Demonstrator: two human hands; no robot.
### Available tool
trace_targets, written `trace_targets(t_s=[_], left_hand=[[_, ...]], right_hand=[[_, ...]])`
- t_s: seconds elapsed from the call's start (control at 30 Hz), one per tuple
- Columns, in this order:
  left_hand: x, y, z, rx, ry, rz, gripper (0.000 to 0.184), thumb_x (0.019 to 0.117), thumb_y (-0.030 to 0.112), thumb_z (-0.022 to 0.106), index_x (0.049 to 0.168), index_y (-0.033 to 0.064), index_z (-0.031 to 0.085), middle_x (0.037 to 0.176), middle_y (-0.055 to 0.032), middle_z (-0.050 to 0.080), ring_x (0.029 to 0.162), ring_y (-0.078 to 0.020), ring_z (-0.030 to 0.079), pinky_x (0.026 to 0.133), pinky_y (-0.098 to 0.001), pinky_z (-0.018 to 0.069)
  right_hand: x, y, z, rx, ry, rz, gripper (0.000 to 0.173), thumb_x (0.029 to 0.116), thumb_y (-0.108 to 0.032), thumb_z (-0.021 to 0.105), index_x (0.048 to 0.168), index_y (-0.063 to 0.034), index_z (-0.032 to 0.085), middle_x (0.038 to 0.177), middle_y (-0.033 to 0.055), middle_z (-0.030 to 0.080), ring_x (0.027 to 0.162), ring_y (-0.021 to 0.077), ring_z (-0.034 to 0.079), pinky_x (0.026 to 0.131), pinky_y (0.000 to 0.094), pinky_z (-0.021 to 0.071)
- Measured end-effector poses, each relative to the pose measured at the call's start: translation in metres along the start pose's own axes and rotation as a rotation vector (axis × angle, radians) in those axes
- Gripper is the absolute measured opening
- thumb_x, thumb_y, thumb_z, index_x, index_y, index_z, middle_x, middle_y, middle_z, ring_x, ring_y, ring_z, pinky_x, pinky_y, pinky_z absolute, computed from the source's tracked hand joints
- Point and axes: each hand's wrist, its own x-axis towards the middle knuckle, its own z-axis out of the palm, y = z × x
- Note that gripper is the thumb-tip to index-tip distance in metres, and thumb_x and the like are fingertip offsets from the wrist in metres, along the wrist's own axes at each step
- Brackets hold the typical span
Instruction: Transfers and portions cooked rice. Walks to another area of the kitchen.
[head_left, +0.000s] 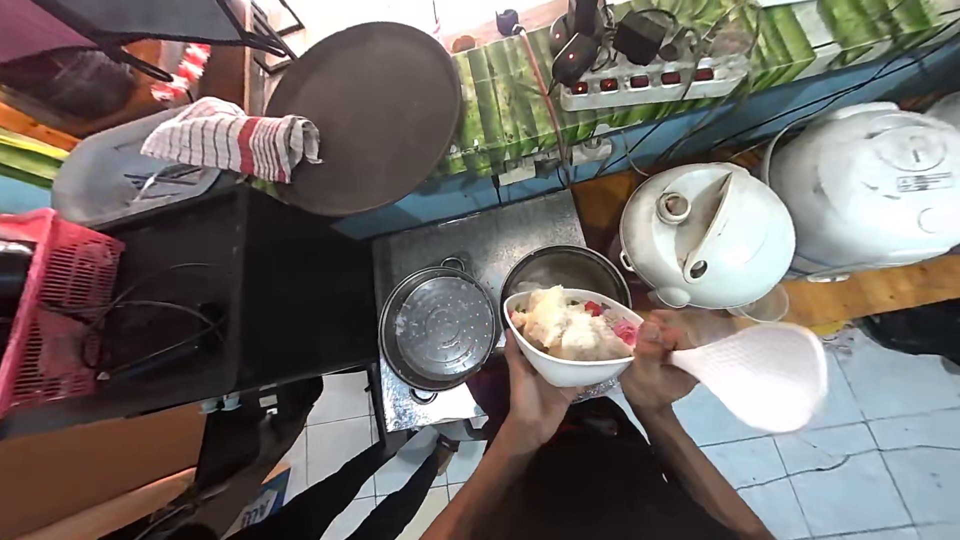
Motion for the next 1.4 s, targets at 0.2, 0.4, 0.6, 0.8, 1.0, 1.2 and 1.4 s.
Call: trace_targets(t_s=[0.2,0.4,0.6,0.8,1.0,1.2,1.4], left_hand=[[0.029,0.026,-0.040,1.003,-0.124,1.066,0.067,0.0992,0.057,0.058,0.142,0.0054,0.051,0.145,-0.0164,0.050,0.137,-0.0276,0.049,0.113,-0.0456,0.0454],[0.109,0.047,-0.030,1.098,0.150,0.870,0.048,0.1115,0.034,0.029,0.122,-0.0010,0.060,0.114,-0.0136,0.064,0.110,-0.0194,0.062,0.100,-0.0386,0.0512],[0.118,0.039,-0.024,0.992,0.171,0.954,0.041,0.1087,0.029,0.034,0.095,0.0017,0.061,0.092,-0.0073,0.060,0.090,-0.0147,0.060,0.086,-0.0326,0.0510],[0.115,0.017,-0.036,0.688,-0.049,1.129,0.042,0.1070,0.040,0.042,0.072,0.0173,0.051,0.067,0.0077,0.049,0.067,-0.0045,0.052,0.067,-0.0244,0.0473],[0.097,0.028,-0.038,0.900,-0.244,1.368,0.044,0.1058,0.045,0.043,0.072,0.0192,0.051,0.067,0.0046,0.050,0.075,-0.0082,0.055,0.079,-0.0273,0.0473],[0.082,0.057,-0.021,0.993,-0.497,1.409,0.046,0.1053,0.042,0.045,0.066,0.0187,0.046,0.059,0.0023,0.043,0.063,-0.0110,0.049,0.074,-0.0299,0.0434],[0.083,0.063,-0.007,0.917,-0.473,1.282,0.048,0.1061,0.044,0.045,0.065,0.0194,0.047,0.059,0.0039,0.045,0.065,-0.0105,0.051,0.074,-0.0300,0.0443]], right_hand=[[0.034,-0.005,0.005,-0.107,-0.058,0.117,0.024,0.0916,-0.006,0.068,0.075,-0.0172,0.054,0.065,-0.0155,0.054,0.060,-0.0067,0.053,0.059,0.0128,0.0489],[0.058,0.046,0.046,-0.493,-0.313,0.308,0.034,0.0890,-0.021,0.066,0.060,-0.0144,0.050,0.053,-0.0064,0.042,0.047,0.0054,0.040,0.047,0.0282,0.0365],[0.061,0.058,0.042,-0.424,-0.324,0.331,0.037,0.0928,-0.022,0.066,0.060,-0.0153,0.049,0.052,-0.0077,0.039,0.045,0.0039,0.037,0.045,0.0244,0.0336],[0.069,0.042,-0.010,-0.415,-0.681,0.224,0.062,0.1099,-0.051,0.029,0.091,-0.0037,0.065,0.077,0.0018,0.060,0.074,0.0090,0.060,0.072,0.0329,0.0546],[0.177,-0.003,-0.076,-0.614,-1.348,-0.040,0.035,0.1071,-0.041,0.048,0.119,-0.0198,0.073,0.084,-0.0027,0.070,0.072,0.0078,0.065,0.066,0.0334,0.0561],[0.218,-0.025,-0.067,-0.835,-1.673,-0.538,0.025,0.1054,-0.029,0.049,0.108,-0.0256,0.073,0.078,-0.0030,0.062,0.071,0.0183,0.061,0.062,0.0377,0.0485],[0.181,-0.014,-0.029,-0.842,-1.683,-0.636,0.021,0.1034,-0.021,0.051,0.090,-0.0160,0.067,0.071,0.0026,0.057,0.064,0.0226,0.059,0.054,0.0375,0.0456]])
